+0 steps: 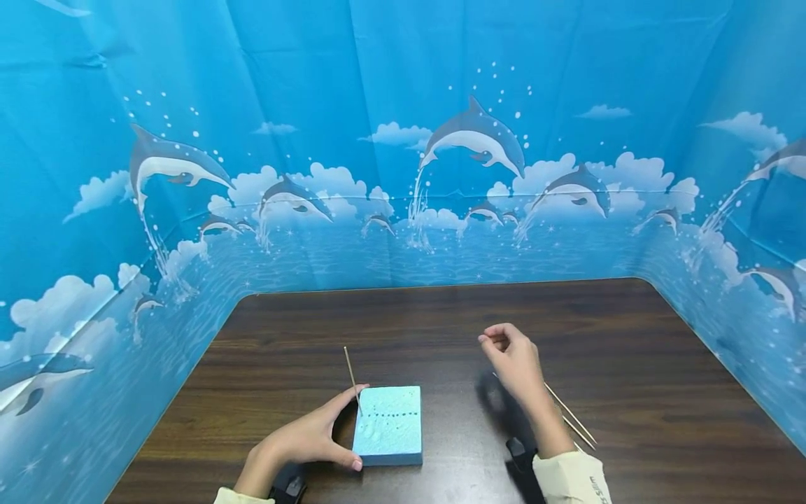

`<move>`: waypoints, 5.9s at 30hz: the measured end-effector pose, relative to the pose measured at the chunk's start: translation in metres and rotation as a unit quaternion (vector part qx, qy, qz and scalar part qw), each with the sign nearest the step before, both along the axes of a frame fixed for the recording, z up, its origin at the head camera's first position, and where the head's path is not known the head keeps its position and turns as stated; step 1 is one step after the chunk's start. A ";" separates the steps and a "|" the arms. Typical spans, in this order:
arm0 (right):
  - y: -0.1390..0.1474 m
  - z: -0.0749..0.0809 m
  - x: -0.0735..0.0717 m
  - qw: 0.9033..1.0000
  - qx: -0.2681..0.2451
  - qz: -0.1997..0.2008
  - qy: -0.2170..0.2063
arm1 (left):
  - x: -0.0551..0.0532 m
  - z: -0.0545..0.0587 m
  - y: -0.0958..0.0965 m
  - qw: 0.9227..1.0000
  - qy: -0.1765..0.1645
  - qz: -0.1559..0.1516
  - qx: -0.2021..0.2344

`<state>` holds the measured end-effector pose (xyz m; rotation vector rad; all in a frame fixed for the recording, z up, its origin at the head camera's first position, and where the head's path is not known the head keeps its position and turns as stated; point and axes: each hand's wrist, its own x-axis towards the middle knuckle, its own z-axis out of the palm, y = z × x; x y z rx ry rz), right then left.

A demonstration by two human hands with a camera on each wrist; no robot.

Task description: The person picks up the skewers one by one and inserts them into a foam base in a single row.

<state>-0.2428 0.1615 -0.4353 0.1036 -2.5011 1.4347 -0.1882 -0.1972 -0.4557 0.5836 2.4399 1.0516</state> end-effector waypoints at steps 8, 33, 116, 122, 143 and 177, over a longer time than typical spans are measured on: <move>0.050 -0.008 -0.001 0.996 0.079 -0.044 -0.024 | -0.001 0.000 0.002 1.000 0.000 0.001 -0.003; 0.096 -0.034 0.007 0.966 0.148 0.002 -0.211 | 0.000 0.004 0.002 0.999 0.011 0.015 -0.028; -0.136 0.012 0.043 0.958 -0.025 0.237 0.157 | -0.003 0.002 0.002 0.999 -0.001 0.015 -0.036; -0.138 0.005 0.042 0.956 -0.027 0.235 0.172 | -0.003 0.003 0.002 0.999 0.006 0.017 -0.041; -0.077 -0.001 0.021 0.985 -0.012 0.101 0.140 | -0.002 0.004 0.002 0.999 0.010 0.015 -0.034; 0.088 -0.035 0.006 0.978 0.143 -0.026 -0.151 | -0.005 0.002 0.001 1.000 0.014 -0.001 -0.025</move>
